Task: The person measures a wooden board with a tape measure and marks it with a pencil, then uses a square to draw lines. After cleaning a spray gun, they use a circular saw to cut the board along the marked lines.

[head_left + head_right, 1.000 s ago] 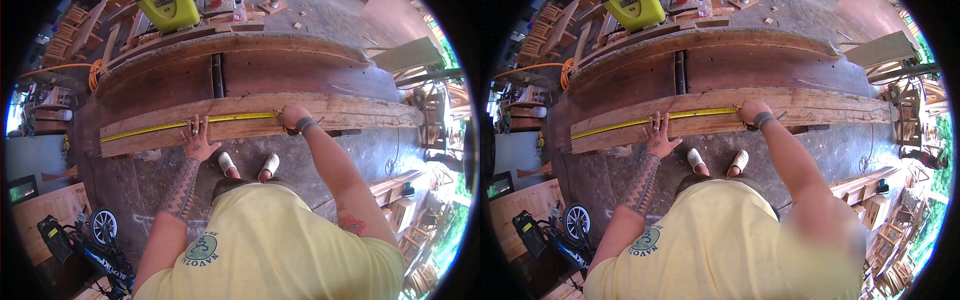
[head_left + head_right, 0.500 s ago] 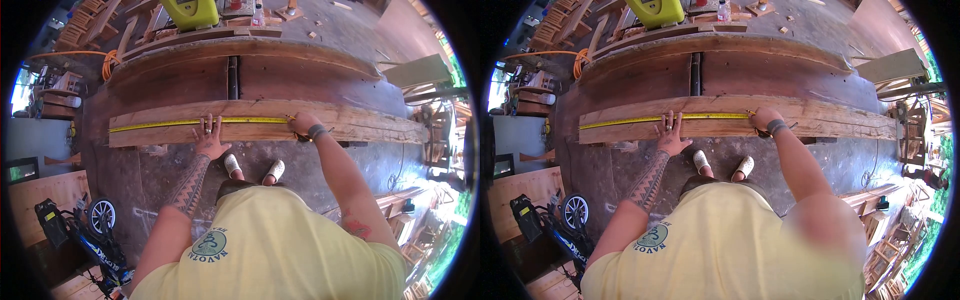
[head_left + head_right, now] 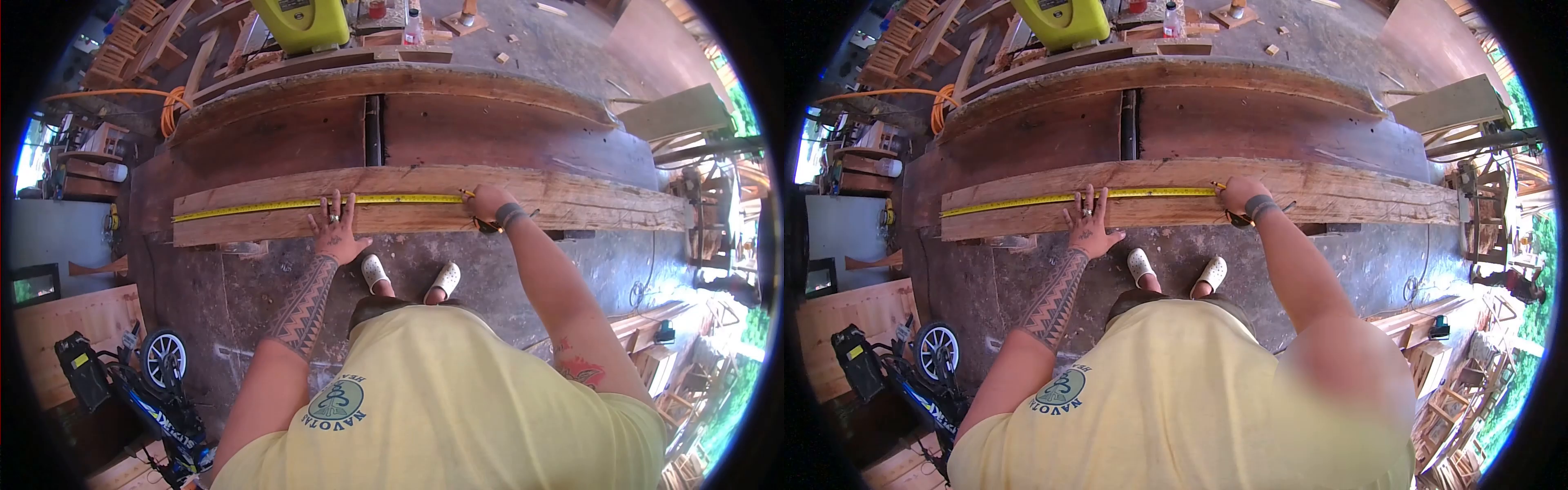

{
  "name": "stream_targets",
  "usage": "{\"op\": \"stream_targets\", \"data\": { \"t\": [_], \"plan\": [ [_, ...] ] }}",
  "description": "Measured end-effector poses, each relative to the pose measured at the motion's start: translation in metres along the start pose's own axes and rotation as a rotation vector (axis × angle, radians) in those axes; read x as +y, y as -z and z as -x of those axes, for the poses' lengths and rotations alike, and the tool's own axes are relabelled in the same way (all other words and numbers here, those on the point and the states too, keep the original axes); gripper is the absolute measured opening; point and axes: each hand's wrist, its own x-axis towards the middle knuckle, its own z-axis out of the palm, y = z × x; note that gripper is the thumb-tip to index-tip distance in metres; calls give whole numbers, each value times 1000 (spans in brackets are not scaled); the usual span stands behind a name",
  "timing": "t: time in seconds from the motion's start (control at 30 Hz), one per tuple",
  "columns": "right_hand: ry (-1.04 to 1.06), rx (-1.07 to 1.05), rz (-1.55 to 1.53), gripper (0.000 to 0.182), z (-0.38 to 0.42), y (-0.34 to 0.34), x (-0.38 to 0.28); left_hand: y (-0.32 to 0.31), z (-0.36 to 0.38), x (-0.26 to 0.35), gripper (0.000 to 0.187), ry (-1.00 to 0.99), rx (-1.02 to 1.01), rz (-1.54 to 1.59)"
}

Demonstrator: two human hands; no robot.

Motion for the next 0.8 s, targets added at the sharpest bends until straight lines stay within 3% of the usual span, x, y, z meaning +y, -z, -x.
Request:
{"op": "stream_targets", "data": {
  "t": [0.8],
  "plan": [
    [-24,-30,-40,58,6,12,-5,-1,0,2,127,17,0,2]
  ]
}}
